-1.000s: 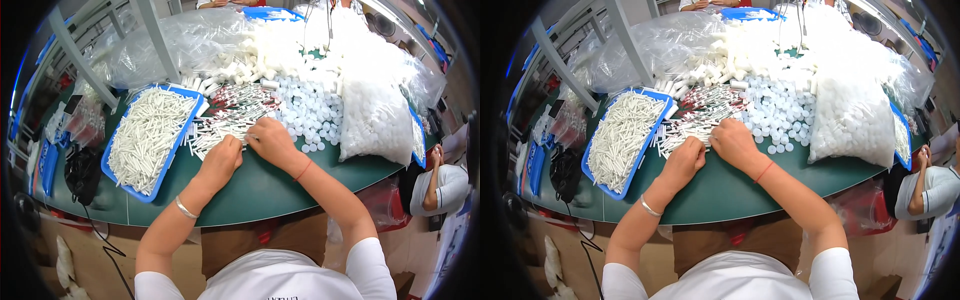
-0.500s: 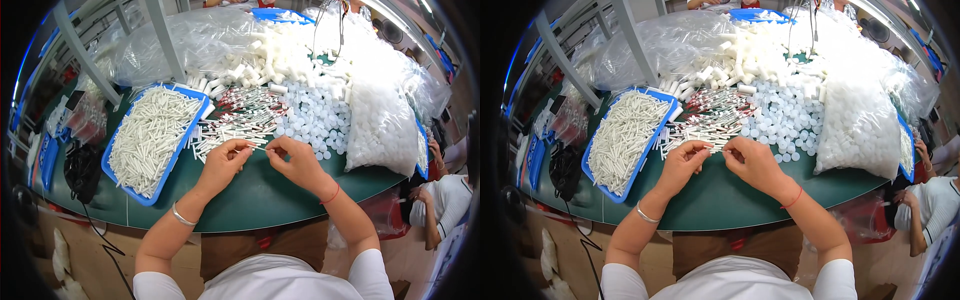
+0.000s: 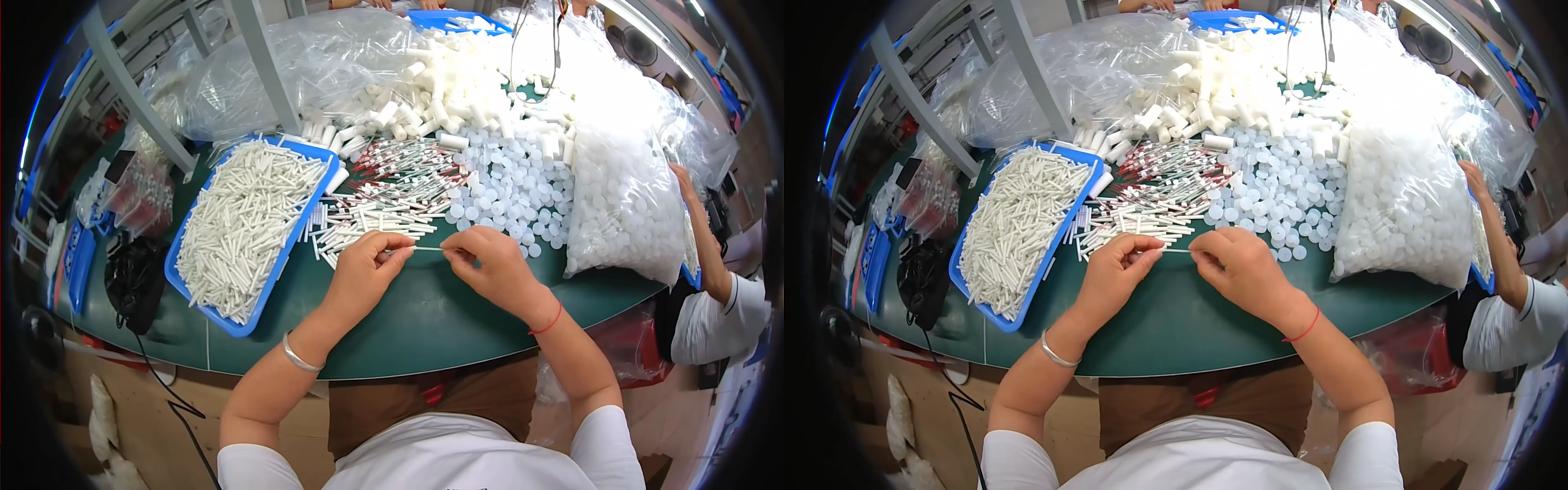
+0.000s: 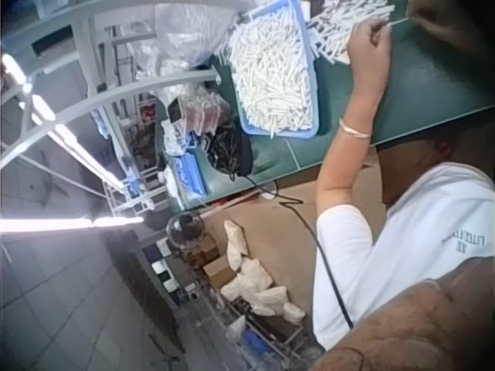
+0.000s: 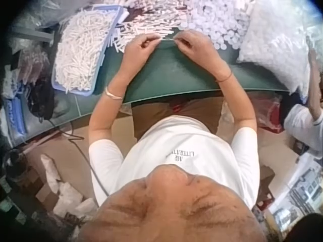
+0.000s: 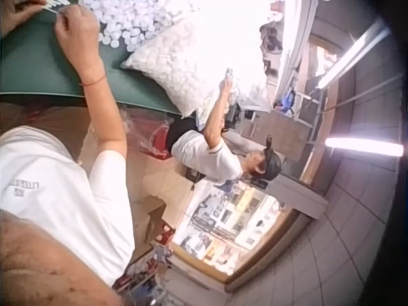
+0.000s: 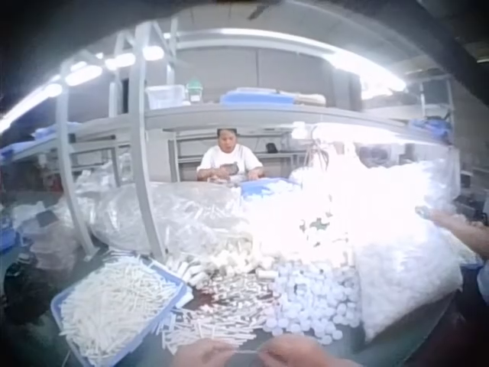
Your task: Assembling small plastic components by hand at a factory workbench.
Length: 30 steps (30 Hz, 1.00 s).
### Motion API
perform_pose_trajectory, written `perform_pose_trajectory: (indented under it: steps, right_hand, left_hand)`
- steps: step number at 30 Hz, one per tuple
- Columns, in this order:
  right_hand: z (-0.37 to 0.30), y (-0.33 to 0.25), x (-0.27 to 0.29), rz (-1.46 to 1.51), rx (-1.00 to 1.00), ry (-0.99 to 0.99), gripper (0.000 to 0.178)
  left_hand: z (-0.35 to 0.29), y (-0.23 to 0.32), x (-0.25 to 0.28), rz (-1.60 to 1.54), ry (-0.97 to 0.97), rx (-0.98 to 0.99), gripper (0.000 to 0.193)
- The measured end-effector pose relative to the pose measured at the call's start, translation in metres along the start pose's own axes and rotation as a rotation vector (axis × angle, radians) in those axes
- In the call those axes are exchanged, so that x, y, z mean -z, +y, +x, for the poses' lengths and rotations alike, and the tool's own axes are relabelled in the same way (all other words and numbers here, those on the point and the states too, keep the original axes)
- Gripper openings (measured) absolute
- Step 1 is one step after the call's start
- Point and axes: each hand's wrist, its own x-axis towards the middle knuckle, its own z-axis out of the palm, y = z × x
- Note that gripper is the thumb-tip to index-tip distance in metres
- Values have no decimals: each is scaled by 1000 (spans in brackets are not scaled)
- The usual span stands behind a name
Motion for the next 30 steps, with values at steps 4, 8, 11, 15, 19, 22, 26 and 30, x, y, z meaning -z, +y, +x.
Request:
perform_pose_trajectory:
  steps: [4,8,11,15,19,22,26,30]
  right_hand:
    - [-7,2,-8,-266,312,10,13]
    - [-22,3,-17,-275,222,-2,15]
    - [-31,4,-16,-211,141,33,16]
    - [-43,16,-3,-271,63,51,15]
    - [-39,16,20,-216,76,269,11]
    - [-42,15,28,-205,-178,326,10]
    - [-44,21,30,291,-383,397,8]
    - [-42,22,35,842,-434,340,12]
  left_hand:
    - [-6,6,-11,330,-11,-214,12]
    - [-8,7,-18,373,-69,-255,12]
    - [-5,8,-25,380,-108,-328,10]
    - [11,21,-36,351,-206,-391,8]
    - [49,13,-51,513,-92,-501,17]
    - [65,-6,-62,683,-135,-529,20]
    - [66,-9,-66,739,-132,-591,24]
    - [46,17,-61,235,-220,-93,28]
